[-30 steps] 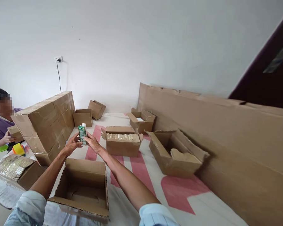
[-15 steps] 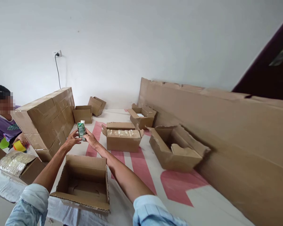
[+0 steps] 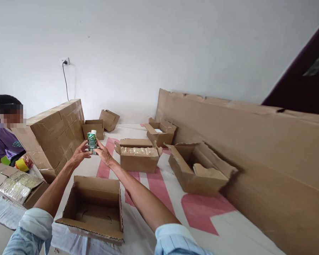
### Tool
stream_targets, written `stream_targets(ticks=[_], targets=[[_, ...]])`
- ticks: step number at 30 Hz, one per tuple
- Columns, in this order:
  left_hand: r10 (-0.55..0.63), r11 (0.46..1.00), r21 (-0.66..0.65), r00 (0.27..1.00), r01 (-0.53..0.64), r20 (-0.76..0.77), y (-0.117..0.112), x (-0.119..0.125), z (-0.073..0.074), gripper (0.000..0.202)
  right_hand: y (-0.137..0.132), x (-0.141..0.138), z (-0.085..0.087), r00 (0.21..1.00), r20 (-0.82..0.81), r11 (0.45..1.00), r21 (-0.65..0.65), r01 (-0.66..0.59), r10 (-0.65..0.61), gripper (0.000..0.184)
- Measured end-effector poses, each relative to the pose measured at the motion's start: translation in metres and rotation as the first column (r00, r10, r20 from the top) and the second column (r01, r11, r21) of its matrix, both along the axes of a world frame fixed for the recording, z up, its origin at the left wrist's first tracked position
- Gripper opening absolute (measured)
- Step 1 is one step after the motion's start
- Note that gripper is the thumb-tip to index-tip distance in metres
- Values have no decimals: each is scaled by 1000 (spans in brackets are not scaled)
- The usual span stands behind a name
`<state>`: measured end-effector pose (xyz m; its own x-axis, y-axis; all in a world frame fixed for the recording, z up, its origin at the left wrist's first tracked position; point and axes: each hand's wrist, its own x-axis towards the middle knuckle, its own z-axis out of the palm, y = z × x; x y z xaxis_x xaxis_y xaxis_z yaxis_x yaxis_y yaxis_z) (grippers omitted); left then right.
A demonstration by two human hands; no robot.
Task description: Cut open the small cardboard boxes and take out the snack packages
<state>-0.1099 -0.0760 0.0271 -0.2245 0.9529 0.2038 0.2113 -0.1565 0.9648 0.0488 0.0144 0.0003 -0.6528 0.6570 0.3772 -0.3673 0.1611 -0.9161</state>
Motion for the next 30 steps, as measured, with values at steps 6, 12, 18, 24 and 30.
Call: stream_targets(ticks=[6, 12, 18, 24, 30], targets=[[-3, 1000, 11, 999, 3, -51, -1, 6, 9, 89, -1, 7, 5, 999, 27, 999, 40, 23, -24, 83], [-48, 998, -48, 987, 41, -153, -4, 6, 19, 78, -6, 22, 2, 995, 97, 987, 159, 0, -15, 82], [-142, 982, -168, 926, 87, -349, 6, 5, 35, 64, -2, 34, -7, 984, 169, 963, 271, 10, -58, 85], [-159, 960, -275, 690, -61, -706, 29, -25, 48, 42, -17, 103, -45, 941, 247, 945, 288, 158, -233, 53], [-208, 900, -318, 347, -298, -914, 62, -56, 35, 32, -93, 193, -139, 813, 280, 717, 661, 222, -510, 36]])
